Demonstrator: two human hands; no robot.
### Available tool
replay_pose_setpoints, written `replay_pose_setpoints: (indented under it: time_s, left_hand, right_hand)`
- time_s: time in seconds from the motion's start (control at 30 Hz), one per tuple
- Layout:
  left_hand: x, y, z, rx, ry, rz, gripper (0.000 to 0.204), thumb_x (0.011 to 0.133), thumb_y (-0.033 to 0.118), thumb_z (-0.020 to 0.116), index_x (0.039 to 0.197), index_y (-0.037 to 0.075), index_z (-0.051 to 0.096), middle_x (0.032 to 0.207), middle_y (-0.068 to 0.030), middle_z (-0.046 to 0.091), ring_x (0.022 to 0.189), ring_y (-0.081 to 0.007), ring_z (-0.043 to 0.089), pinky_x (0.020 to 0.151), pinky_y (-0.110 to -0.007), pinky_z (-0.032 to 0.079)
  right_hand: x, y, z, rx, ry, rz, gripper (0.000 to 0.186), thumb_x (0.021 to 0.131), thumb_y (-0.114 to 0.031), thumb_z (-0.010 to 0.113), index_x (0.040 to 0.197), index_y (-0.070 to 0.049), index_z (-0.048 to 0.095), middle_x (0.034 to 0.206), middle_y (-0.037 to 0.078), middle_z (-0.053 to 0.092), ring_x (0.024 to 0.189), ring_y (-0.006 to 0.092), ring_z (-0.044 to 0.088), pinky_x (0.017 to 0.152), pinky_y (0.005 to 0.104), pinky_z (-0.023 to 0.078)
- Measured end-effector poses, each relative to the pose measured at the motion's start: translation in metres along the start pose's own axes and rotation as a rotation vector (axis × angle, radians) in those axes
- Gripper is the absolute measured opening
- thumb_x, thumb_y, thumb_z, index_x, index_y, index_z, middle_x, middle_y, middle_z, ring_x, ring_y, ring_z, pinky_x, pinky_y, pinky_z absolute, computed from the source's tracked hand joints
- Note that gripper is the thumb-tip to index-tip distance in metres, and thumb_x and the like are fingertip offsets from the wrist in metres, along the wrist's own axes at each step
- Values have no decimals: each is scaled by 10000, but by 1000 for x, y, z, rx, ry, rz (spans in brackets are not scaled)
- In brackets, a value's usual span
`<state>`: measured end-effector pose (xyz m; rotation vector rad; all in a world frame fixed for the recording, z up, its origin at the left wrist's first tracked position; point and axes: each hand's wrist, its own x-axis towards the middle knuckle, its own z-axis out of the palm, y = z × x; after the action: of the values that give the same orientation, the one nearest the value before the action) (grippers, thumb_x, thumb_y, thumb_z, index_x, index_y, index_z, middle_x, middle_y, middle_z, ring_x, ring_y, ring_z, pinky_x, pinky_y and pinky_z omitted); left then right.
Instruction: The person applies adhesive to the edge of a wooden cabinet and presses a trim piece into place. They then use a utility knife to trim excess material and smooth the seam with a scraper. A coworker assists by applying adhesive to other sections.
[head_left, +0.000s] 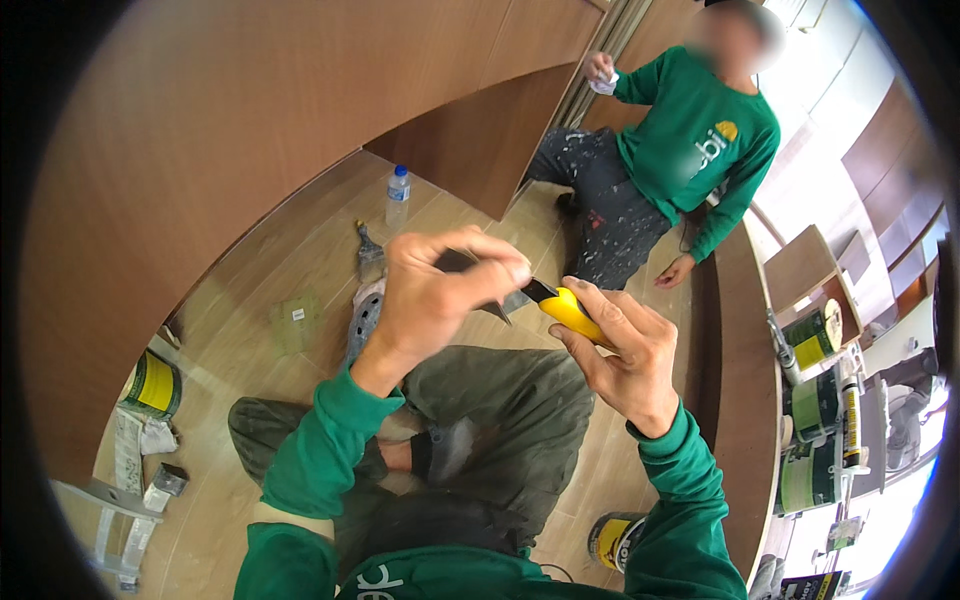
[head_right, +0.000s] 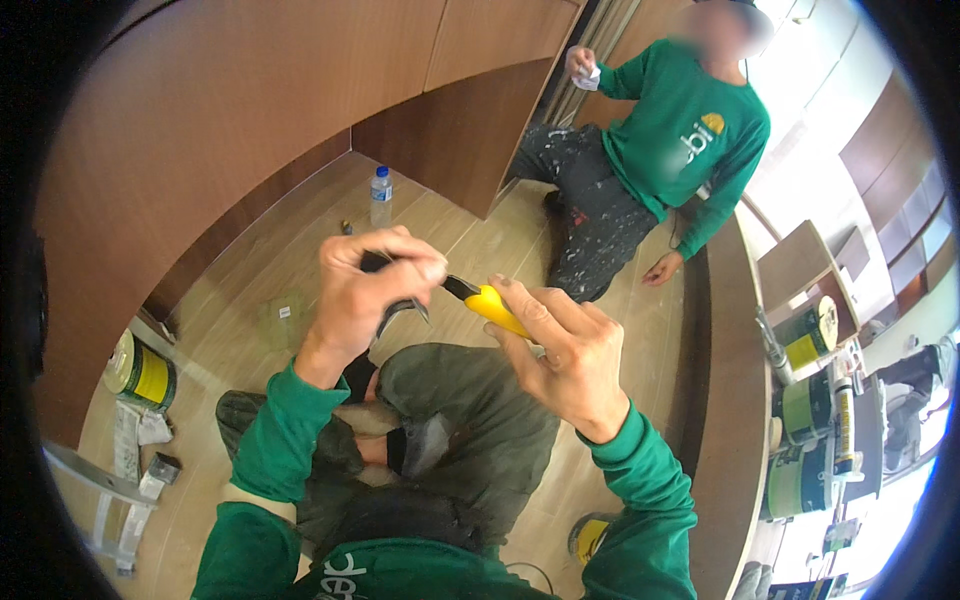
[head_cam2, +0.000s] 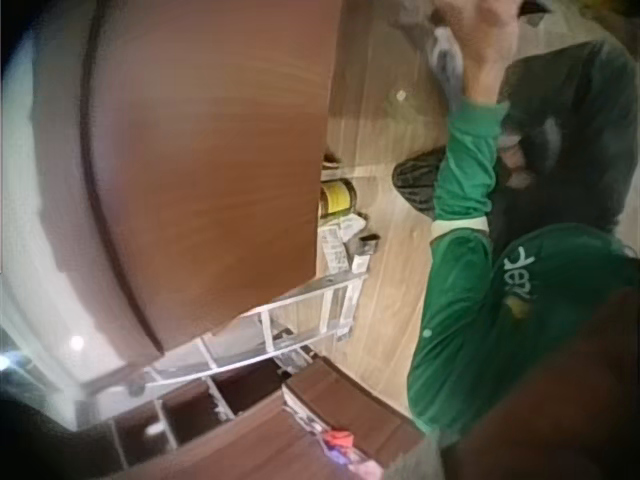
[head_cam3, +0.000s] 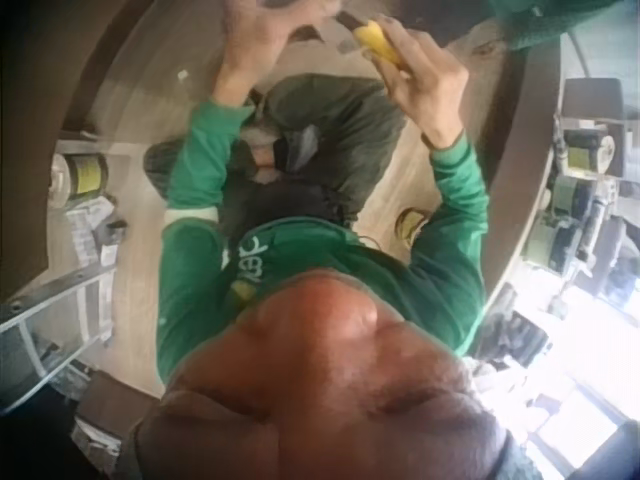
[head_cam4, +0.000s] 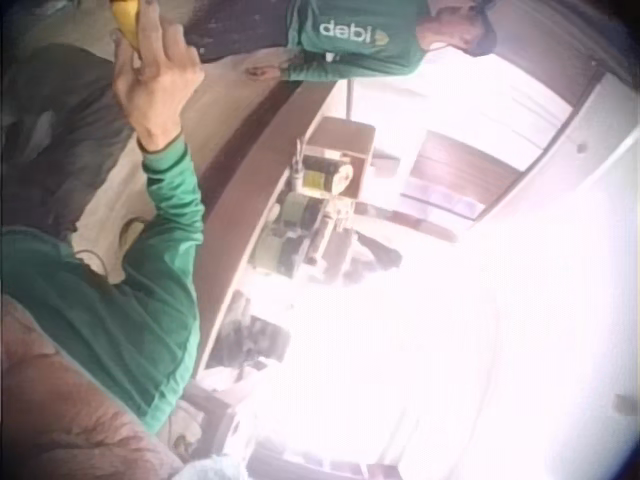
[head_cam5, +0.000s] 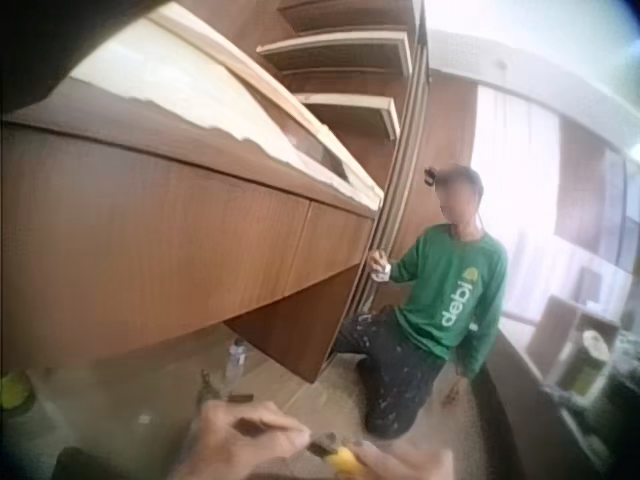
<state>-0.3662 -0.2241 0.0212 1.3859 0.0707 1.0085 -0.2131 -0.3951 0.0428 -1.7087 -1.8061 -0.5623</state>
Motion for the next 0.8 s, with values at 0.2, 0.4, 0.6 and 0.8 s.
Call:
replay_pose_setpoints:
  time_s: [0.2, 0.4, 0.6, 0.8]
  left_hand:
    - [3, -54, -40, -3, 257, -250, 200, 881, 162, 742, 806, -23, 747, 693, -76, 678, 620, -117, 612, 603, -259, 473]
    - [-23, -102, -65, 128, 410, -429, 152, 849, 140, 774, 847, -11, 757, 729, -56, 680, 621, -113, 613, 599, -258, 470]
    - [-62, -119, -73, 52, 540, -638, 197, 868, 105, 751, 1010, -31, 740, 701, -46, 646, 602, -121, 613, 563, -272, 484]
    - [-124, -144, -83, -7, 630, -915, 438, 971, 395, 703, 1058, -35, 689, 714, -64, 619, 616, -200, 660, 556, -312, 516]
  right_hand:
    - [-14, 42, 38, 438, -121, 221, 476, 812, -97, 843, 1260, -31, 697, 889, 86, 699, 665, 148, 634, 591, 277, 495]
    - [-28, 77, 88, 1516, -437, 871, 657, 974, -381, 486, 1432, 90, 485, 777, 142, 622, 551, 183, 573, 535, 271, 468]
    - [-39, 95, 147, 1903, -511, 1132, 638, 1027, -396, 318, 1482, 40, 418, 834, 216, 679, 534, 238, 615, 538, 307, 511]
    - [-26, 148, 295, 1320, -692, 1259, 317, 969, -258, 565, 1127, 6, 641, 883, 135, 718, 602, 197, 640, 536, 330, 506]
